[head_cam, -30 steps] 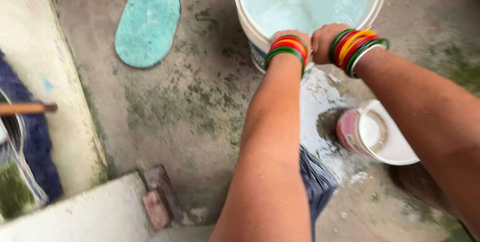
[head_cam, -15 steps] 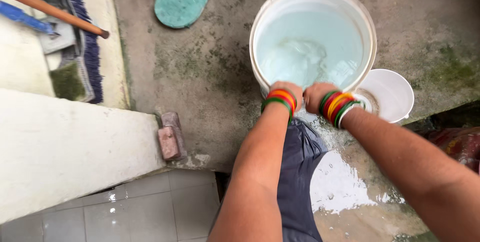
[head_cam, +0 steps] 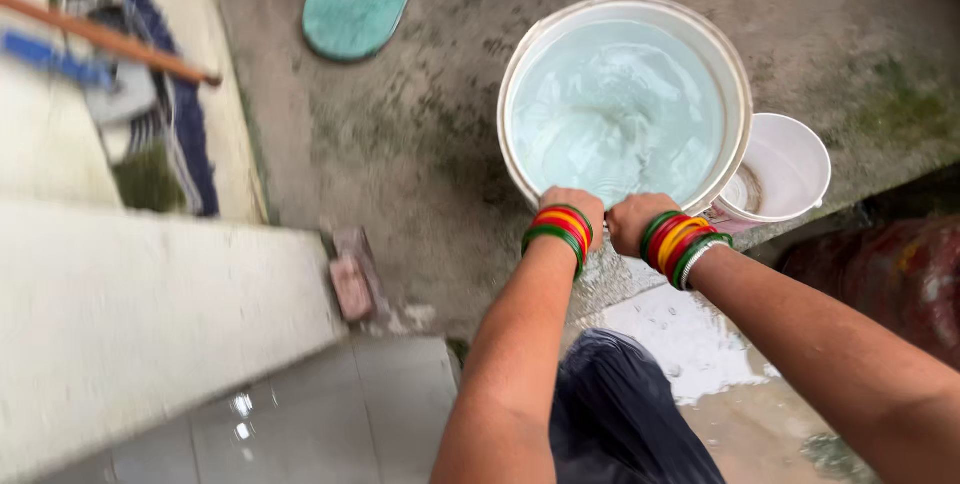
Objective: The person fills a bucket with water from a tap, rinses a small container, and then sweeps a wet outdoor floor using a broom.
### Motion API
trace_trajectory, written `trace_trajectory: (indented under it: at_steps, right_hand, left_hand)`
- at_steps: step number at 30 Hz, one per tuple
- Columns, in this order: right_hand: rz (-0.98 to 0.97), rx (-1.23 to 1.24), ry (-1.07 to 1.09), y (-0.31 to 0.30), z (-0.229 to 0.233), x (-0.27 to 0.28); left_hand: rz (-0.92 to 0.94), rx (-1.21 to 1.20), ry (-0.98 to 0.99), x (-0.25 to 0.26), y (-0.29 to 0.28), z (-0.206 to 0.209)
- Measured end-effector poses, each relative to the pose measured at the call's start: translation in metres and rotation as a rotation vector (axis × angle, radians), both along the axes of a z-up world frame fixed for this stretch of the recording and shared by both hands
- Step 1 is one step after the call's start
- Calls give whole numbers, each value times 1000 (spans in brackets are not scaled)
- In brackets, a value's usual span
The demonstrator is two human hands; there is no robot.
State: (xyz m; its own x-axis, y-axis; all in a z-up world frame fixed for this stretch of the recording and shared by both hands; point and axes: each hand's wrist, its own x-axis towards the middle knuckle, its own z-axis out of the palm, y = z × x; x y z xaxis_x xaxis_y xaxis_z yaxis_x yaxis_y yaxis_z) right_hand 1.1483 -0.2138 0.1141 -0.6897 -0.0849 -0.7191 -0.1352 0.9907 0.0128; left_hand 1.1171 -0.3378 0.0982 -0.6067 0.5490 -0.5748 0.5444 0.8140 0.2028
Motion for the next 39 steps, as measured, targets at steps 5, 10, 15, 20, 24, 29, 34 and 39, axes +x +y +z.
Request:
trace_trajectory:
  at_steps: [5,10,15,20,24,29,34,39]
  right_hand:
    - [157,-346,330,40,-6,18]
    - [-155,-766,881,173,-24,39]
    - [-657,-140,374,224,-130,40]
    - [-470,-149,53,218,-195,48]
    - [-464,-29,110,244,-201,41]
    - [-450,-58,709,351,-168,17]
    - [-491,-106,1133,382,13,16]
    - [-615,-521,1017,307,133,4]
  left_hand:
    - [82,-84,-271,-24,27,19]
    - [324,568,-192,-19,101,-8]
    - [536,631,33,27,167,-5]
    - [612,502,-65,30,156,19]
    - [629,458,-70,29,158,22]
    - [615,531,52,35,159,5]
    - [760,797,19,29,158,-8]
    - [1136,1332,-296,-3,105,25]
